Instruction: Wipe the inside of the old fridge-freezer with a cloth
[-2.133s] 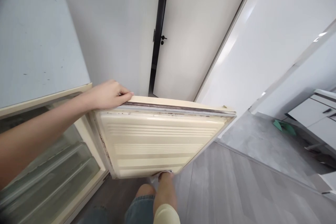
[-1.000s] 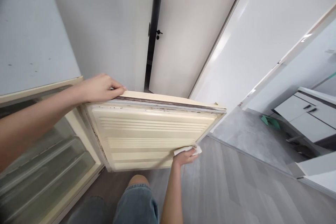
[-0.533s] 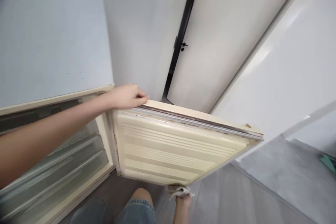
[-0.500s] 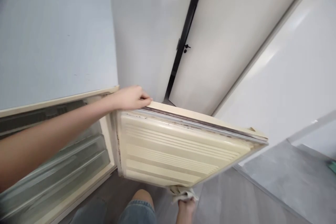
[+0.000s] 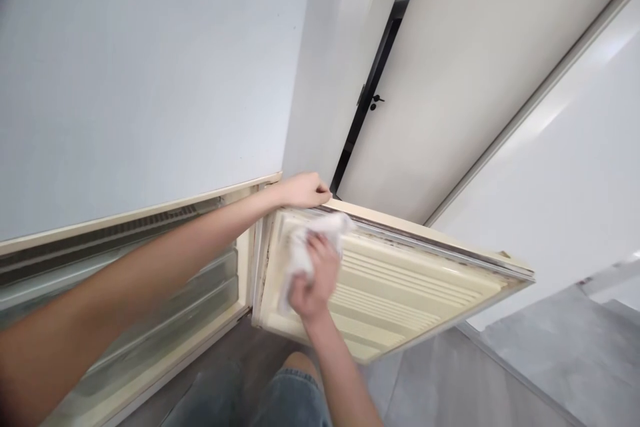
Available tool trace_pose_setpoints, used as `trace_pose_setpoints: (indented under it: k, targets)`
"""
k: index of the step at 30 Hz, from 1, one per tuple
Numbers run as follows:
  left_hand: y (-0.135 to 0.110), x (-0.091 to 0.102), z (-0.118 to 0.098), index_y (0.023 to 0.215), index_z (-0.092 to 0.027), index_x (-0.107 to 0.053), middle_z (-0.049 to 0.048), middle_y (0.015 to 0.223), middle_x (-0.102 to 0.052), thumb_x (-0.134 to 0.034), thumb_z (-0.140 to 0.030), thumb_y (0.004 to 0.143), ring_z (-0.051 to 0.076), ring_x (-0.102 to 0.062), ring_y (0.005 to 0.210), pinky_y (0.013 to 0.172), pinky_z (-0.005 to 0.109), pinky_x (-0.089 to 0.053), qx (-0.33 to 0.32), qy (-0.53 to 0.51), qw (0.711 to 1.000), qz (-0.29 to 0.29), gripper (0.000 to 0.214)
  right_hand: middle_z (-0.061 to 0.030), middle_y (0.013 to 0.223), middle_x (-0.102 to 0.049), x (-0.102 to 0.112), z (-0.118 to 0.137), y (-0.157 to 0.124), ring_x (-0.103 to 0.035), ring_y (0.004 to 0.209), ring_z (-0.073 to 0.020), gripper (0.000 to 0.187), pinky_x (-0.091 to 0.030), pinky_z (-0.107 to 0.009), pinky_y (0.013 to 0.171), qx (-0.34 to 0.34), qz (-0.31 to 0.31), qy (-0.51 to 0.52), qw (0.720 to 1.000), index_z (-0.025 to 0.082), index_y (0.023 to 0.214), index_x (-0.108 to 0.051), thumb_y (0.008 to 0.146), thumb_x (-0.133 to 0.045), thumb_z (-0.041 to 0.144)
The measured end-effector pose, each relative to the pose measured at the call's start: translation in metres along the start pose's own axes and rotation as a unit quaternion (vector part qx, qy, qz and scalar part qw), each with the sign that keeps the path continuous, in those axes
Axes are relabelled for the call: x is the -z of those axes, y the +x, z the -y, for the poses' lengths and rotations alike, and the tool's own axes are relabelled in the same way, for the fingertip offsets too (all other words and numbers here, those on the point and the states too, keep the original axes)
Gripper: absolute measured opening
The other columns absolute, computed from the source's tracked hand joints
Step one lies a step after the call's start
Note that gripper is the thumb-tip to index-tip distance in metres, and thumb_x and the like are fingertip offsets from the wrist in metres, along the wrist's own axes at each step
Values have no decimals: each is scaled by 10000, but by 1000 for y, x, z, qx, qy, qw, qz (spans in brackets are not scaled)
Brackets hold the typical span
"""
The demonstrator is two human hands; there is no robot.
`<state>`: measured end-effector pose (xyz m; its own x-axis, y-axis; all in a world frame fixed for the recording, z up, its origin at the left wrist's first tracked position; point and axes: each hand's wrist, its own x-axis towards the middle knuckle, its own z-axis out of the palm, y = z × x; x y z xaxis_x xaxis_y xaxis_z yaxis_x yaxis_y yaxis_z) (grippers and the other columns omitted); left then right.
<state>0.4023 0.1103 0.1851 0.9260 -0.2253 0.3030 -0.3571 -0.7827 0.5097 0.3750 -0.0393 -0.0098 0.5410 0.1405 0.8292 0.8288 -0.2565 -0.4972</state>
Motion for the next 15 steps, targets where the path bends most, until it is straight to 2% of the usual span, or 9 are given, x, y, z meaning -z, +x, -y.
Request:
trace_pose_setpoints:
  k: [1, 3, 5, 9, 12, 15]
  targets:
    - [0, 0, 0, 447, -266, -263, -34, 529, -259, -424, -299, 699, 121, -213, 496, 525, 335, -177, -1, 0, 1000, -2, 301, -117, 1202, -624, -21, 2, 8, -531, 1179, -297, 441, -406, -472, 992, 91, 29, -69, 993, 183, 1259, -586, 923, -449, 434]
    - [-1, 0, 0, 438, -268, -292, -32, 521, -277, -426, -313, 704, 125, -238, 495, 532, 333, -189, -1, 2, 1000, -6, 301, -98, 1275, -611, -54, 1, 11, -522, 1190, -259, 460, -335, -409, 1059, 244, 61, -179, 951, 183, 1349, -521, 902, -519, 293]
    - [-2, 1, 0, 440, -267, -305, -30, 510, -289, -430, -321, 707, 132, -252, 487, 529, 337, -192, 0, 9, 1000, -8, 300, -92, 1357, -557, -72, -8, -2, -528, 1170, -223, 548, -299, -356, 1084, 314, 114, -242, 911, 159, 1435, -414, 896, -508, 194]
    - [-3, 1, -1, 457, -260, -293, -22, 495, -316, -425, -316, 708, 140, -264, 465, 500, 346, -192, 3, 20, 1000, -11, 289, -92, 1413, -502, -80, -40, -65, -558, 1112, -200, 647, -374, -328, 1044, 305, 256, -255, 881, 132, 1490, -298, 862, -437, 61]
    - [-3, 0, -1, 468, -256, -287, -18, 487, -330, -411, -322, 720, 143, -273, 455, 487, 348, -192, -3, 27, 1000, -14, 289, -102, 1379, -535, -84, -71, -124, -547, 1157, -225, 623, -448, -336, 997, 301, 333, -236, 862, 111, 1449, -376, 833, -438, 44]
    - [-3, -1, 1, 483, -254, -243, -23, 492, -282, -403, -324, 734, 136, -231, 452, 485, 352, -170, -11, 34, 999, -12, 306, -97, 1280, -610, -94, -102, -178, -575, 1132, -248, 516, -518, -369, 909, 272, 375, -213, 860, 169, 1339, -529, 834, -467, 85]
